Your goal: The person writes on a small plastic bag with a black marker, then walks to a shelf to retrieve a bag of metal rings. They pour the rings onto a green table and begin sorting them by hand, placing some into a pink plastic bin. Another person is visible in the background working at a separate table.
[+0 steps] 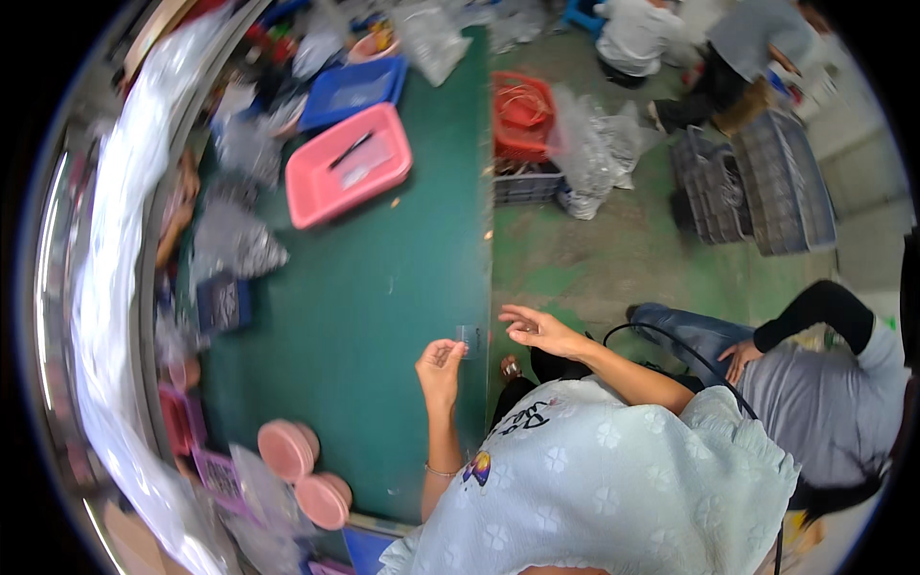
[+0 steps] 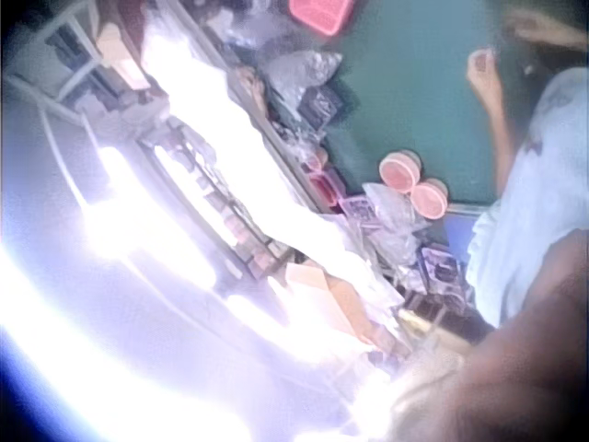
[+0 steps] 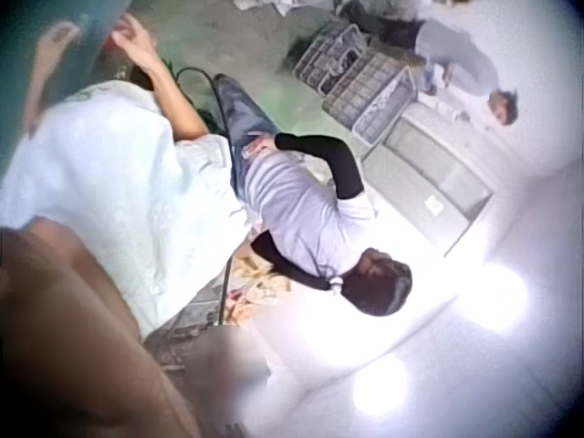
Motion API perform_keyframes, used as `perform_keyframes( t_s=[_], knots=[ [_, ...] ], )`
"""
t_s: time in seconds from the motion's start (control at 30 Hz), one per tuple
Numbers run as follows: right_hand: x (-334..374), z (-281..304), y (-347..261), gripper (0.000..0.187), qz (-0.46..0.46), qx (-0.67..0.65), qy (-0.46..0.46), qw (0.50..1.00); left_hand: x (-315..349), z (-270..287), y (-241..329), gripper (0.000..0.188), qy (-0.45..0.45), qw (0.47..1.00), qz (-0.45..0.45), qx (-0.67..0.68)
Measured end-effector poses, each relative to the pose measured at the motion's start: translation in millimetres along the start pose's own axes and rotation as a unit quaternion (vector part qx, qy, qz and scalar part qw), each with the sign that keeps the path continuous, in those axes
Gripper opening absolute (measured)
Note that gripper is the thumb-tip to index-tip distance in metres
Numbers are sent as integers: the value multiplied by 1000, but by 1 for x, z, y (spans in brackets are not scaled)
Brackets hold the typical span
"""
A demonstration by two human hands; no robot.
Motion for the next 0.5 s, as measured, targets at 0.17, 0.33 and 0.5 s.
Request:
perform_keyframes(
  t_s=[0.17,0.33,0.5],
  knots=[
    [25,71,-24,51,20,-222,88,971,-38,-113,14,10,-159,987,24,14],
    [32,144,-64,31,99,-167,250,949,-79,-215,47,11,-259,966,21,9],
    [30,226,-91,23,115,-139,362,914,-124,-316,56,11,-301,953,26,-17]
  ],
)
Point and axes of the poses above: each hand's wrist, its own x-axis away from the middle knuckle, its own z-axis out of the back of the hand, y = z × x, the point moved 1 cm from there along -x, towards the middle knuckle, and after that the axes turned 3 degrees about y, right-handed, at the moved point
